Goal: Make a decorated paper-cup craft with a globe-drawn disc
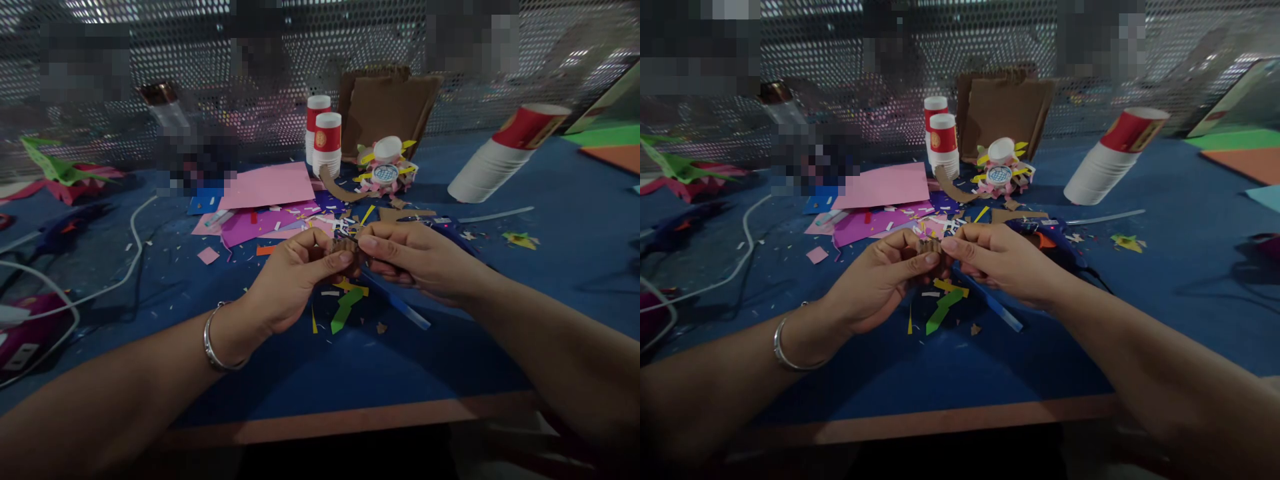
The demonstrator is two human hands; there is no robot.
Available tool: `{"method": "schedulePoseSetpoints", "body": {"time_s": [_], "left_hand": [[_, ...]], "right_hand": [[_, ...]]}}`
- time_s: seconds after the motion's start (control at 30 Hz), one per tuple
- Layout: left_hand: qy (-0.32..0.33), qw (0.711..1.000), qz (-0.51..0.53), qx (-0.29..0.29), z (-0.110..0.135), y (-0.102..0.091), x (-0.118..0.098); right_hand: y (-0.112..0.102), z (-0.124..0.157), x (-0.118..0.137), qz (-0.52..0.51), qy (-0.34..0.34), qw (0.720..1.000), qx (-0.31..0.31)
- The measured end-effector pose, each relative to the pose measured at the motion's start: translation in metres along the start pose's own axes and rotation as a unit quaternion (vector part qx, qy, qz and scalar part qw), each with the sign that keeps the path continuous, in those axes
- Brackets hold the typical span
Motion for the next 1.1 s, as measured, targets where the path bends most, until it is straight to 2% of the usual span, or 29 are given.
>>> {"method": "schedulePoseSetpoints", "body": {"time_s": [0.33,0.53,0.83,1.1], "left_hand": [[-0.007,1.000,0.022,0.009,-0.0011,0.0033,0.0030],[0.003,1.000,0.007,-0.004,0.0000,0.0054,0.0018],[-0.015,0.999,-0.037,-0.022,-0.0008,0.0020,0.0062],[-0.009,0.999,-0.045,-0.024,0.0017,0.0058,0.0028]], "right_hand": [[0.0039,0.0022,0.0029,-0.031,-0.004,0.999,0.033],[0.0045,0.0028,0.0064,-0.040,-0.015,0.998,0.035],[0.0008,-0.0004,-0.0024,-0.033,0.010,0.999,0.038],[0.0048,0.0022,0.0033,-0.034,-0.025,0.999,0.017]]}}
Point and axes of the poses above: each hand's wrist, its own z-axis away from the middle knuckle, its own y-axis out of the palm, x = y × z, the point moved 6 cm from there along -z, towards the middle knuckle, and after that the axes turned 6 degrees about -z, right-handed, at the moved point
